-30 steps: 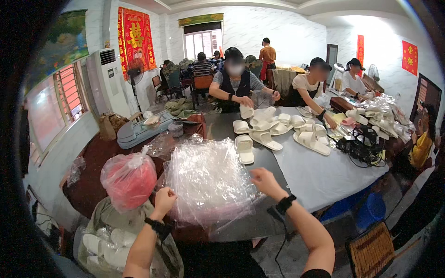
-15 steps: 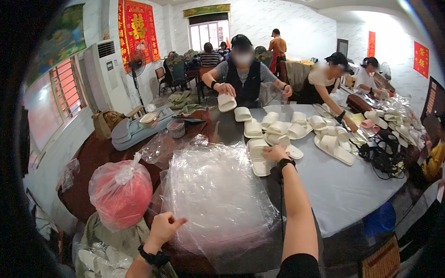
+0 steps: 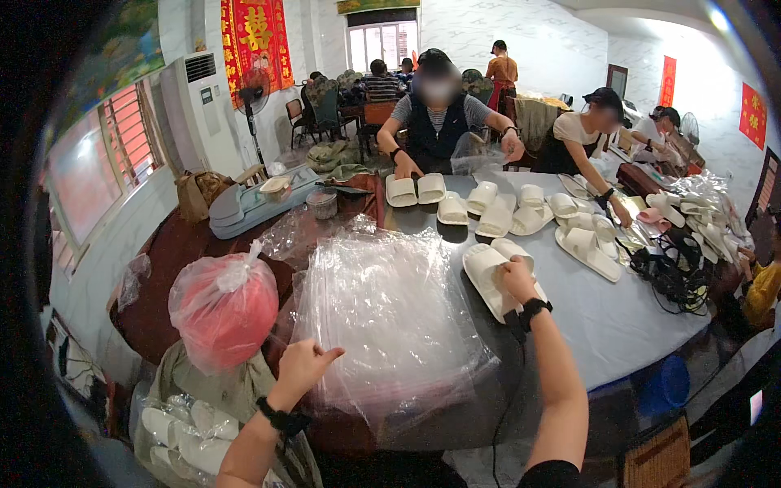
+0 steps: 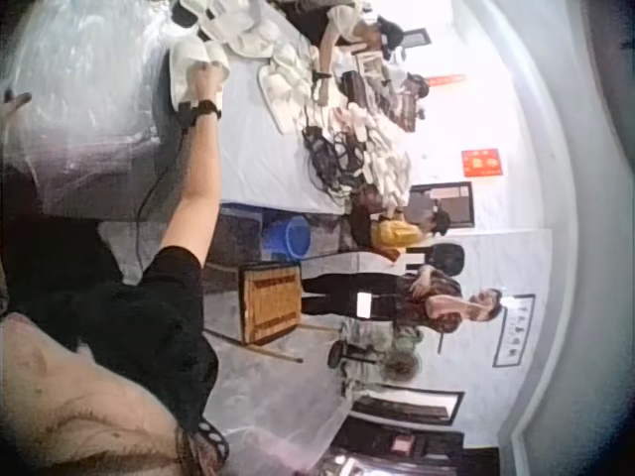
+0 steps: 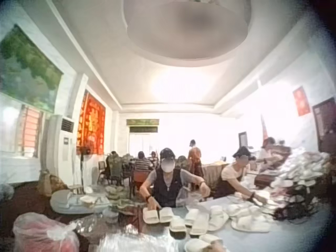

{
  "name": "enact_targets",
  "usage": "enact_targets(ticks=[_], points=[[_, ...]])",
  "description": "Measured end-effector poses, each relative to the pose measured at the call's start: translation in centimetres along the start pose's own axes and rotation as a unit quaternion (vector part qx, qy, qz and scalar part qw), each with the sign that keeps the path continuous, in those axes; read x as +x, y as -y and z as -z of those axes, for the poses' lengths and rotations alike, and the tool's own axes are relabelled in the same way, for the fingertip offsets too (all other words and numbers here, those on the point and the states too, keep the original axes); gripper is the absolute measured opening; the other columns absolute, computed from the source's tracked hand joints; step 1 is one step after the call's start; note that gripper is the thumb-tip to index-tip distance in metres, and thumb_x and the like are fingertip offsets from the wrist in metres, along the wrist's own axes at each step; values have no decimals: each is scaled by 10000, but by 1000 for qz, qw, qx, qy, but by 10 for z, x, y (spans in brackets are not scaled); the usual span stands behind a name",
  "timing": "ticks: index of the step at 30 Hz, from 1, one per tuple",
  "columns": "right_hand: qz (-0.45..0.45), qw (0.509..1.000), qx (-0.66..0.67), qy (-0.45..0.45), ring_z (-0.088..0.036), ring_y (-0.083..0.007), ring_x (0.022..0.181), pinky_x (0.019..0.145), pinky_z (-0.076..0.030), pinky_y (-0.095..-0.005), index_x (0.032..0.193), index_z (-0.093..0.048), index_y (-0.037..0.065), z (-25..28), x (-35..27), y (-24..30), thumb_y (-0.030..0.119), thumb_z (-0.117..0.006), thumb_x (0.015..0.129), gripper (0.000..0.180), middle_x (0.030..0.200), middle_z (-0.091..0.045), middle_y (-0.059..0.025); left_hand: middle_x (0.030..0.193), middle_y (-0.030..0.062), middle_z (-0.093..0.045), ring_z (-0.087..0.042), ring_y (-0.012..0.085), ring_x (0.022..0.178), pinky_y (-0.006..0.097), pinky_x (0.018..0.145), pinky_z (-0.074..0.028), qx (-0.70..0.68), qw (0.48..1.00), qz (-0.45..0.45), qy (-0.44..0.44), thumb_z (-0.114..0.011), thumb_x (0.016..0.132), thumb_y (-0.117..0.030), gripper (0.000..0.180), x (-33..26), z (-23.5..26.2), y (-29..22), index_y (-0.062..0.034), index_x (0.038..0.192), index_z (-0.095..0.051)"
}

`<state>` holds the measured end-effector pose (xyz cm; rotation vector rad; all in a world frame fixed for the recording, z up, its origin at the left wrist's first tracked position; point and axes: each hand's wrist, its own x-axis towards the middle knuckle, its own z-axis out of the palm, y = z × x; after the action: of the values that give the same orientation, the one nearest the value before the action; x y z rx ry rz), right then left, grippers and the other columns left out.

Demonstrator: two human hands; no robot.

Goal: Pairs of white slippers are placed into clear plastic bags for packaging.

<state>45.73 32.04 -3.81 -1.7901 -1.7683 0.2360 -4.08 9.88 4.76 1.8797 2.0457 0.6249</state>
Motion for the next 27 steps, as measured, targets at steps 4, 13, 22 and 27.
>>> enact_targets(ticks=[4,13,22,27], points=[[75,988,122,-65,-560,-362,1086,943,-450,-442,979,-709,-36,44,-75,35,173,-612,924,237,1158,-594,-187,719,184,-687,-673,405,702,463,651,-516,-15,999,-17,-47,-787,795,-422,417,7,-21,17,-20,773,-678],[51,952,259,-156,-513,-252,1134,974,-408,-322,1060,-659,-99,145,-261,84,26,-551,961,193,1223,-530,-115,1389,202,-564,-453,432,1358,498,1077,-401,-218,853,-469,-61,-648,835,-19,124,-25,15,-93,-22,935,-575],[-15,922,331,-200,-479,-250,1260,1054,-370,-340,1143,-640,-113,185,-378,119,-2,-497,984,241,1359,-495,-119,1503,137,-468,-400,280,1441,728,1127,-242,149,740,-627,194,-590,942,-210,260,-75,-84,-128,-106,1170,-521],[26,919,362,-157,-493,-254,1242,1049,-383,-356,1137,-653,-103,190,-404,125,-32,-528,940,243,1337,-503,-118,1305,132,-587,-532,286,1273,641,1107,-319,132,735,-640,181,-641,930,-300,277,-86,-89,-113,-74,1074,-569]])
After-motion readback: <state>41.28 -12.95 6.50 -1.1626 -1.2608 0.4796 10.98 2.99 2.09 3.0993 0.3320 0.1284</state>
